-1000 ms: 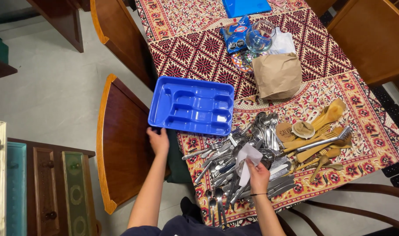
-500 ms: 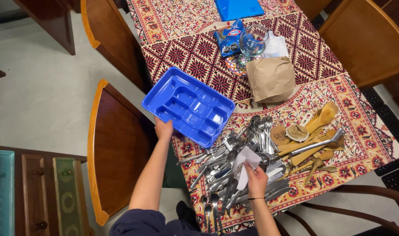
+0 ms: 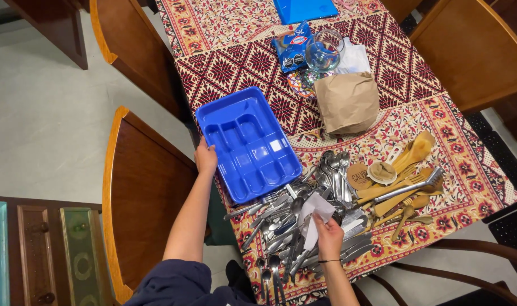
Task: Wiping silverware with a cloth and sorting them into a blue plastic tray
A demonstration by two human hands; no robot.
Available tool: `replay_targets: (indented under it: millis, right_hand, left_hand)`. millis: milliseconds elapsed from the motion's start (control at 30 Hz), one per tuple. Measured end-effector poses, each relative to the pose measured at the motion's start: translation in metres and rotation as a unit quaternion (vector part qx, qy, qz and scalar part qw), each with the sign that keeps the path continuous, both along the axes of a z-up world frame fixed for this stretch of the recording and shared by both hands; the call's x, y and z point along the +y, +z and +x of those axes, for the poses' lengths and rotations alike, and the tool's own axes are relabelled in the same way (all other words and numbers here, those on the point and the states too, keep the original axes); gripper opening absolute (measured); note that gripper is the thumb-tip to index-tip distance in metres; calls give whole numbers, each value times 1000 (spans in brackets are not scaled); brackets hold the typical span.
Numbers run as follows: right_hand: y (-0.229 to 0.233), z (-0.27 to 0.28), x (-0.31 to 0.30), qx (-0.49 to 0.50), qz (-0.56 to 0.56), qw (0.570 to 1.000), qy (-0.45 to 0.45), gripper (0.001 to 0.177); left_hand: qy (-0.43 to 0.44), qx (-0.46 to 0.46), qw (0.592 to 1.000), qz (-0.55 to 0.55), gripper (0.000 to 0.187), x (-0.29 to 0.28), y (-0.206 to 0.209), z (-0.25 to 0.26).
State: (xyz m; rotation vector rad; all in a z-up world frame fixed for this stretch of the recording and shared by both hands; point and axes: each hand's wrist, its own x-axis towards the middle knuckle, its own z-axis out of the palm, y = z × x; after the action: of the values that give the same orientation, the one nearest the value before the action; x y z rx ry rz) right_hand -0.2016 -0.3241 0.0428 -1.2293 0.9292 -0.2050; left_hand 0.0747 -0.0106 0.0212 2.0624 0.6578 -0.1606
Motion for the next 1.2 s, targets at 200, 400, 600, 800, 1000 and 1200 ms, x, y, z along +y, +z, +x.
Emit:
replay_targets:
  millis: [200,400,600,800,1000,1200]
  right_hand:
    - [-12,0,0,-7,-4,1000,1,37]
    - [-19,-1,3,-24,2,1000,18,32]
    - [-23,-4,5,-46,-22,998,48,29]
    - [-7,-14,13,-32,-9,998,58,30]
    - [-11,-21,22,-53,-13,998,28,30]
    - [-35,-27,25,-70,-26,997,6,29]
  left_hand:
    - [10,-121,992,-12,36,-15,-13,-23]
    - [-12,-125,992,22,62,-18,-53,-81]
    - [-29,-88,995,-35,59,-8,-40,-74]
    - [-32,-153,981,110,61,-23,-3,-102]
    - [-378,50,918,-109,40,-88,95,-221]
    - [-460,6,873,-163,32,-108,37,-277]
